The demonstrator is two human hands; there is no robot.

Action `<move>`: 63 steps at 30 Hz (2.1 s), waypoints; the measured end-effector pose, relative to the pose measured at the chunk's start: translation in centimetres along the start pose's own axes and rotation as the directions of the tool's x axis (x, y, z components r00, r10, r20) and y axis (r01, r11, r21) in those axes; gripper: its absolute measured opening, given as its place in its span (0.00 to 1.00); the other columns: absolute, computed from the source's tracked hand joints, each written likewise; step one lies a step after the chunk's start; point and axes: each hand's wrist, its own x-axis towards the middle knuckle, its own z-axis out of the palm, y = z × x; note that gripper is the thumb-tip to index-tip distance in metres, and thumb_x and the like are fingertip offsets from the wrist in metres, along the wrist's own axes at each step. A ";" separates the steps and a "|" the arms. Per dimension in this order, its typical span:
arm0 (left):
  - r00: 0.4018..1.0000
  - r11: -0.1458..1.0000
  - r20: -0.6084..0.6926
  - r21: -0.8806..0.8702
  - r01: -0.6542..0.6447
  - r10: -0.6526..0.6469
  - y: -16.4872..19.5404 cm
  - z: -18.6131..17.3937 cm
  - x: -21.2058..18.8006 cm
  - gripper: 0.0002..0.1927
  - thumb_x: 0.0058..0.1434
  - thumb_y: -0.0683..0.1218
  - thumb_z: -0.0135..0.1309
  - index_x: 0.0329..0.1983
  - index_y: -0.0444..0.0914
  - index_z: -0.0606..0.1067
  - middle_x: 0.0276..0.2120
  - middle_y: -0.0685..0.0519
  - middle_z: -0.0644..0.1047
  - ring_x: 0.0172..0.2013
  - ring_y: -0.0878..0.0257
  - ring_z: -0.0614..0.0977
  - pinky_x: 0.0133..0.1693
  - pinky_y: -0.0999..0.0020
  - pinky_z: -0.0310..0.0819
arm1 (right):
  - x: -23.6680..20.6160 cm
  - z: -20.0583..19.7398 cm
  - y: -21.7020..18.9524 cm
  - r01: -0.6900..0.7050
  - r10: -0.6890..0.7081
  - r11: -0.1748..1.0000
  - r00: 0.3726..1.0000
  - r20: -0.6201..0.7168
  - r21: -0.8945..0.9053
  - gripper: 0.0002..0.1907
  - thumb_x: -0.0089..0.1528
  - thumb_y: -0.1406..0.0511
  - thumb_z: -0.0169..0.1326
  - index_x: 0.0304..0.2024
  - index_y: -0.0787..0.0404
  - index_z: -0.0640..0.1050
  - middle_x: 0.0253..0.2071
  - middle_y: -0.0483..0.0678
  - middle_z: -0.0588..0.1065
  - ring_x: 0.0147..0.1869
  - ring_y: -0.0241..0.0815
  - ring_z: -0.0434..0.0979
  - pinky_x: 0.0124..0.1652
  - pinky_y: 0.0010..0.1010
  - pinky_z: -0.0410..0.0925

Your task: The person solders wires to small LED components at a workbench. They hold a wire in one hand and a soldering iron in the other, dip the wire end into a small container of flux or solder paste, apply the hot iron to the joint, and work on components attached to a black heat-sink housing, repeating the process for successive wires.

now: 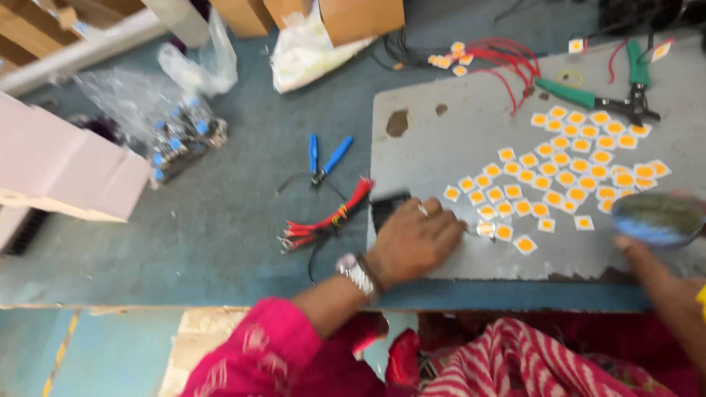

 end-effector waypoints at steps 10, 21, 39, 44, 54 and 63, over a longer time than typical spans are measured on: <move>0.952 0.913 0.014 -0.278 0.297 -0.306 1.3 0.3 -0.4 0.06 0.62 0.40 0.58 0.42 0.37 0.78 0.35 0.49 0.79 0.33 0.51 0.83 0.35 0.59 0.76 | 0.6 -5.8 2.5 0.244 -0.256 0.962 0.962 -0.098 -0.121 0.51 0.59 0.78 0.69 0.69 0.56 0.46 0.78 0.60 0.52 0.85 0.51 0.54 0.68 0.42 0.70; 0.832 0.640 0.163 -0.567 0.519 -0.531 2.5 -1.2 0.2 0.04 0.59 0.37 0.58 0.38 0.33 0.77 0.32 0.49 0.77 0.24 0.61 0.78 0.26 0.66 0.71 | -0.5 -5.8 2.2 0.176 -0.203 0.959 0.973 -0.106 -0.223 0.49 0.61 0.75 0.71 0.67 0.58 0.47 0.79 0.57 0.53 0.85 0.52 0.56 0.75 0.44 0.59; 0.900 0.680 0.211 -0.596 0.427 -0.381 1.3 0.7 -2.7 0.05 0.56 0.40 0.59 0.36 0.36 0.78 0.27 0.51 0.78 0.22 0.58 0.81 0.26 0.64 0.76 | 0.0 5.3 -7.1 0.321 -0.342 0.939 0.912 0.228 0.126 0.29 0.65 0.82 0.48 0.63 0.57 0.56 0.71 0.65 0.67 0.64 0.49 0.82 0.57 0.33 0.78; 0.939 0.706 0.146 -0.626 0.331 -0.311 1.3 0.9 -2.8 0.05 0.55 0.39 0.59 0.35 0.36 0.76 0.29 0.52 0.77 0.28 0.57 0.82 0.30 0.63 0.76 | -0.4 3.8 -6.0 0.269 -0.275 0.961 0.953 0.129 0.066 0.27 0.65 0.81 0.49 0.61 0.61 0.56 0.70 0.65 0.67 0.56 0.46 0.85 0.51 0.29 0.78; 0.946 0.722 0.187 -0.611 0.324 -0.266 2.6 0.9 -2.1 0.06 0.54 0.40 0.60 0.32 0.37 0.75 0.27 0.52 0.77 0.25 0.56 0.82 0.27 0.61 0.75 | -1.6 3.3 -5.1 0.278 -0.277 0.960 0.956 0.092 -0.001 0.29 0.63 0.79 0.54 0.60 0.61 0.56 0.67 0.62 0.69 0.64 0.52 0.81 0.60 0.36 0.72; 0.942 0.705 0.196 -0.626 0.334 -0.271 2.5 0.7 -1.9 0.06 0.55 0.40 0.60 0.33 0.36 0.74 0.27 0.52 0.77 0.27 0.57 0.82 0.28 0.62 0.76 | -0.5 2.1 -4.3 0.234 -0.240 0.971 0.955 0.176 0.058 0.30 0.61 0.82 0.49 0.62 0.61 0.58 0.70 0.64 0.67 0.67 0.55 0.78 0.61 0.35 0.75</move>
